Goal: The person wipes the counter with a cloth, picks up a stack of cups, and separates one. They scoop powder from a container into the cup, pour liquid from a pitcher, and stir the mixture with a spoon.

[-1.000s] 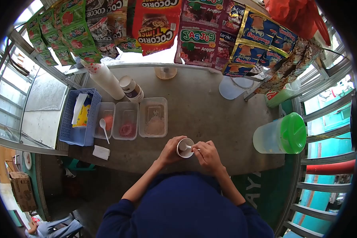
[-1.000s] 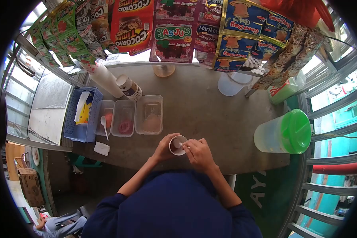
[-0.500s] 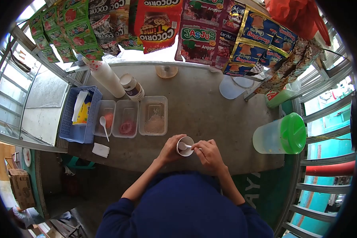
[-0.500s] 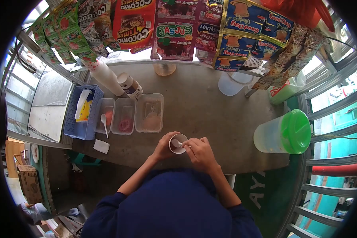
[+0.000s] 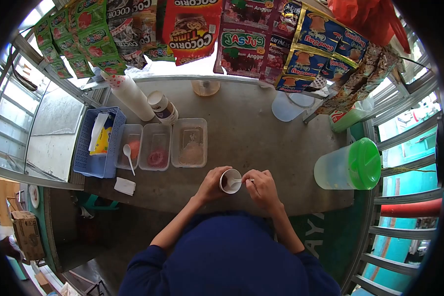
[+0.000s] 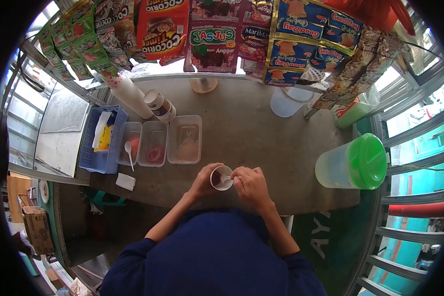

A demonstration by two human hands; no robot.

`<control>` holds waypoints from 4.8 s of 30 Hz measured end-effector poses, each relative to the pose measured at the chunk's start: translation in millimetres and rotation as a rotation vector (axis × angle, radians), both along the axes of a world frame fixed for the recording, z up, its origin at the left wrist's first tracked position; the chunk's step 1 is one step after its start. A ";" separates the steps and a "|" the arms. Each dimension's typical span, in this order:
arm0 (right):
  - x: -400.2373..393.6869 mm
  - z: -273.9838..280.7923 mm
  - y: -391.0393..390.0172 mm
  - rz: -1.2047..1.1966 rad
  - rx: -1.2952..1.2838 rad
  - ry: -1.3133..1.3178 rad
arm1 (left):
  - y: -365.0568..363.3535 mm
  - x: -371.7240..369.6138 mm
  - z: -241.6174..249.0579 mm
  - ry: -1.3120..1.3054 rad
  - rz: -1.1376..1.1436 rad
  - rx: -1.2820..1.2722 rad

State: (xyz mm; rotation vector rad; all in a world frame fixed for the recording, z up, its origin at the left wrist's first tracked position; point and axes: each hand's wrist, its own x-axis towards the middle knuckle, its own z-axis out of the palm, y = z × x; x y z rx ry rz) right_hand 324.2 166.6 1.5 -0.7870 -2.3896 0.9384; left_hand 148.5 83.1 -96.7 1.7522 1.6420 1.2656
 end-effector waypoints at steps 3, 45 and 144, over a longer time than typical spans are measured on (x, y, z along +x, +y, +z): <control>-1.8 5.1 2.0 -0.017 -0.002 0.009 | -0.6 -1.0 3.1 0.007 0.012 0.000; -17.1 -6.2 -11.6 -0.012 0.098 -0.008 | -2.3 -6.2 -3.1 -0.059 -0.055 -0.003; -13.0 -15.3 -6.5 -0.014 -0.187 -0.007 | 4.2 -3.4 -0.4 -0.022 -0.041 -0.028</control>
